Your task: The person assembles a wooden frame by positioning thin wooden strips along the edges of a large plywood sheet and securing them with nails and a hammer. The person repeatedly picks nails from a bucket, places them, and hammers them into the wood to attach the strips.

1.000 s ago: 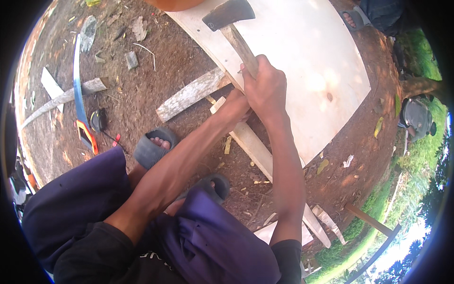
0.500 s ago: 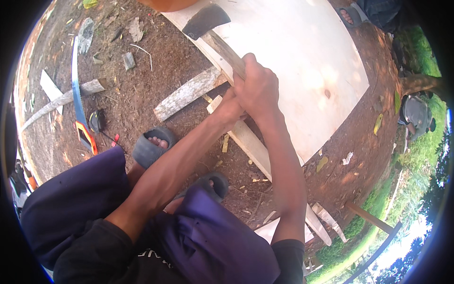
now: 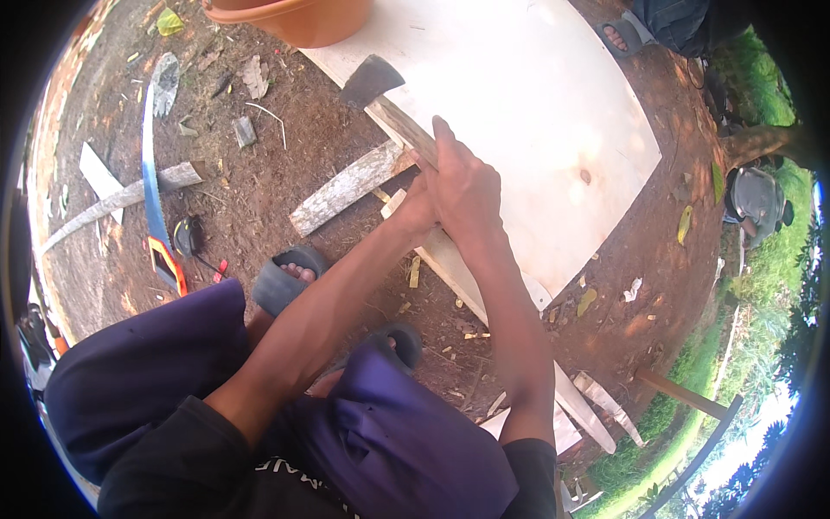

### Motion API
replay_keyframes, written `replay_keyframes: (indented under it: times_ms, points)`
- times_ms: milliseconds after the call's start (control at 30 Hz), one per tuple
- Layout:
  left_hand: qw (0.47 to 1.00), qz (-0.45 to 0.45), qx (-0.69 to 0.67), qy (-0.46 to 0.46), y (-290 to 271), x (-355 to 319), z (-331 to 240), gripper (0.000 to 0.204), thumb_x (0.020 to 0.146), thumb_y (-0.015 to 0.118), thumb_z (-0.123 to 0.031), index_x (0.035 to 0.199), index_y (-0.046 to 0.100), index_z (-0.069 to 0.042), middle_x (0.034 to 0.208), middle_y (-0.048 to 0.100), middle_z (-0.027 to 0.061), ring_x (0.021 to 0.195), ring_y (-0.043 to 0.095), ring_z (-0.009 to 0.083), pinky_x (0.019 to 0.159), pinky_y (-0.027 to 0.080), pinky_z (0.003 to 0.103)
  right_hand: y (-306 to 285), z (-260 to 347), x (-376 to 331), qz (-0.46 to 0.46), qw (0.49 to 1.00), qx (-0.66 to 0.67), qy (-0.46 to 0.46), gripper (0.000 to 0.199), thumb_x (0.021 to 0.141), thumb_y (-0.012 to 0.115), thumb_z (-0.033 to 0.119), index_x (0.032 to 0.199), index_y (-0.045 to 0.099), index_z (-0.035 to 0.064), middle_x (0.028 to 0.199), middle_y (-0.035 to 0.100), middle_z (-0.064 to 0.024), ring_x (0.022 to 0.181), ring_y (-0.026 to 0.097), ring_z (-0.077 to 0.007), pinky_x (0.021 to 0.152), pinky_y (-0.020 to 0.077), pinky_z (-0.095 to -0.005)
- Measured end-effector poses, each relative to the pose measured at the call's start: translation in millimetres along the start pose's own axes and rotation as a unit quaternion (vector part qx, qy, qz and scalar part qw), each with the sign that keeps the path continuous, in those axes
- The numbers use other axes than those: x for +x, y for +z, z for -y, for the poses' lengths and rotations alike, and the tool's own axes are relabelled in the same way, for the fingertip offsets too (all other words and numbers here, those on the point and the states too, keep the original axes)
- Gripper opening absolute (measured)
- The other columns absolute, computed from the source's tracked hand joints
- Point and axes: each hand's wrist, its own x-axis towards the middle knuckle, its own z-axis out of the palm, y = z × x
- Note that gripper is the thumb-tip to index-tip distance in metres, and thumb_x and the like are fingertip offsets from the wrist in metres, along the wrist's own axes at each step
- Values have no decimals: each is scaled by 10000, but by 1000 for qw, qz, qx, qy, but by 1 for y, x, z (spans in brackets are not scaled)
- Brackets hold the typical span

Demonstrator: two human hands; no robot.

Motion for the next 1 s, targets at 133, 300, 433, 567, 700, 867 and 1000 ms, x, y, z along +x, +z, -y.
replay_keyframes:
  times_ms: [133,300,433,567,700,867,1000]
  points:
    - [997,-2,14,-76,1,-6,-14,150,918,676,-155,913,622,-15,676,532,-8,505,419,69,460,266,268,-48,11,-30,104,965,59,234,367,950,685,267,1161,578,-13,762,672,-218,706,704,-340,610,525,-408]
    - [999,1,-8,-47,6,-8,-16,190,920,688,-156,957,642,24,711,561,1,523,439,64,458,290,265,-79,21,-64,169,931,120,300,304,1012,565,230,1142,553,-45,755,644,-235,720,681,-361,649,506,-398]
    - [999,16,-3,-44,0,-3,-9,193,937,673,-157,958,639,32,716,564,3,529,449,66,462,319,269,-72,30,-76,123,960,133,213,320,1045,519,245,1183,516,-44,894,657,-279,831,694,-415,722,517,-466]
    - [998,-16,24,-52,7,-8,-14,176,939,665,-156,940,634,18,702,550,-8,516,436,54,448,299,255,-65,32,-79,107,970,81,200,321,1059,504,250,1187,524,-44,855,642,-245,777,671,-372,685,507,-458]
    - [996,-3,43,-81,2,-6,-22,292,865,752,-198,1011,676,44,804,651,64,584,540,104,457,364,275,-72,41,-81,11,979,94,181,306,1066,494,252,1114,547,-45,710,617,-204,625,640,-358,576,484,-443]
    - [997,-1,20,-69,1,-5,-13,314,863,752,-178,1065,662,45,837,667,78,642,579,113,507,406,270,-59,15,-84,168,960,17,223,310,1060,494,278,1013,508,-28,736,634,-257,679,658,-462,563,489,-506]
    - [997,11,0,-72,1,-6,-17,390,875,745,-197,1147,620,53,958,675,111,753,615,148,576,460,288,-81,39,-74,55,976,85,195,300,1057,507,262,1060,522,-38,737,643,-240,670,674,-429,567,502,-483]
